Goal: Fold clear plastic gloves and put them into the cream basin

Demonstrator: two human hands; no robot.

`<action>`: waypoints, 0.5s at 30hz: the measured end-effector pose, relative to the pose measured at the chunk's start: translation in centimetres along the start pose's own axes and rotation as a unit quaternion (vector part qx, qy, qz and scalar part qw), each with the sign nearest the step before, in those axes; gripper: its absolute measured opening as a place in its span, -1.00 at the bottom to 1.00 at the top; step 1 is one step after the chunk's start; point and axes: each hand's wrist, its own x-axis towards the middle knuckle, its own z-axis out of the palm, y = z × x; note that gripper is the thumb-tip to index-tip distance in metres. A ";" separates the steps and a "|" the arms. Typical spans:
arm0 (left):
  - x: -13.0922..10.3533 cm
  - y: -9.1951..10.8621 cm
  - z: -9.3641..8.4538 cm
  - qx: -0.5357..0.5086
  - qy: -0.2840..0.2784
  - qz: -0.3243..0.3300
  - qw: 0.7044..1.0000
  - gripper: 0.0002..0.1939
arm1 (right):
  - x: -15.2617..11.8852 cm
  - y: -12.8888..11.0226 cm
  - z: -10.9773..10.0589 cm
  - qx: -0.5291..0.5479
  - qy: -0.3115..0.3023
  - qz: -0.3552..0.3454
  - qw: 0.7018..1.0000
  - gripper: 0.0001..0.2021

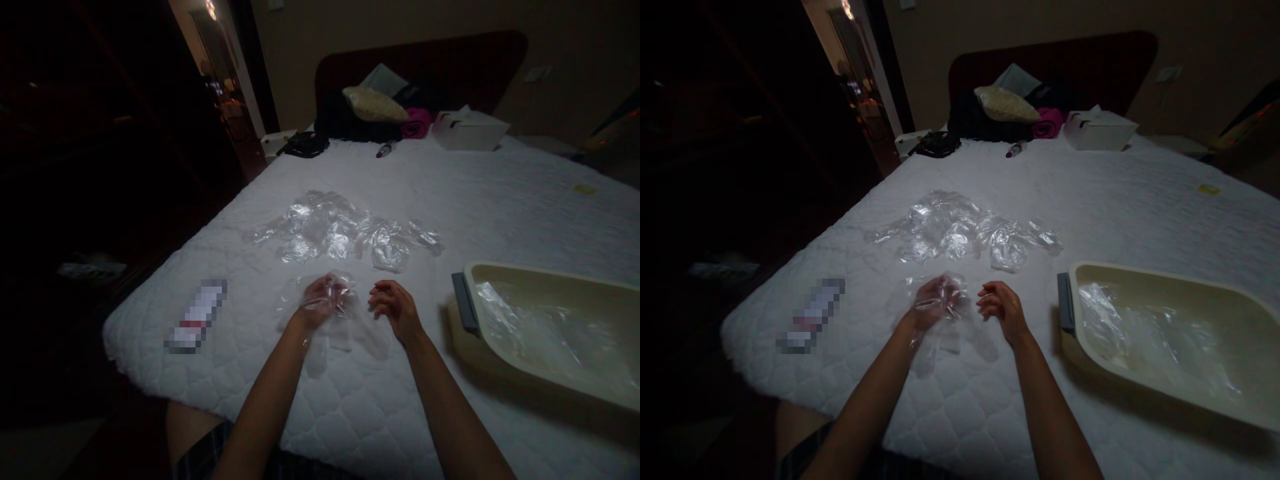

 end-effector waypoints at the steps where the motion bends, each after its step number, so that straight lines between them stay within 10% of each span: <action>1: 0.1 -0.3 0.2 0.019 -0.002 -0.001 1.000 -0.85 | -0.1 -0.1 0.2 -0.001 -0.019 0.019 1.000 -0.68; 15: 0.3 -1.4 -0.2 0.249 -0.108 -0.008 0.962 -0.70 | -0.4 0.1 1.4 -0.111 -0.094 0.066 0.987 -0.70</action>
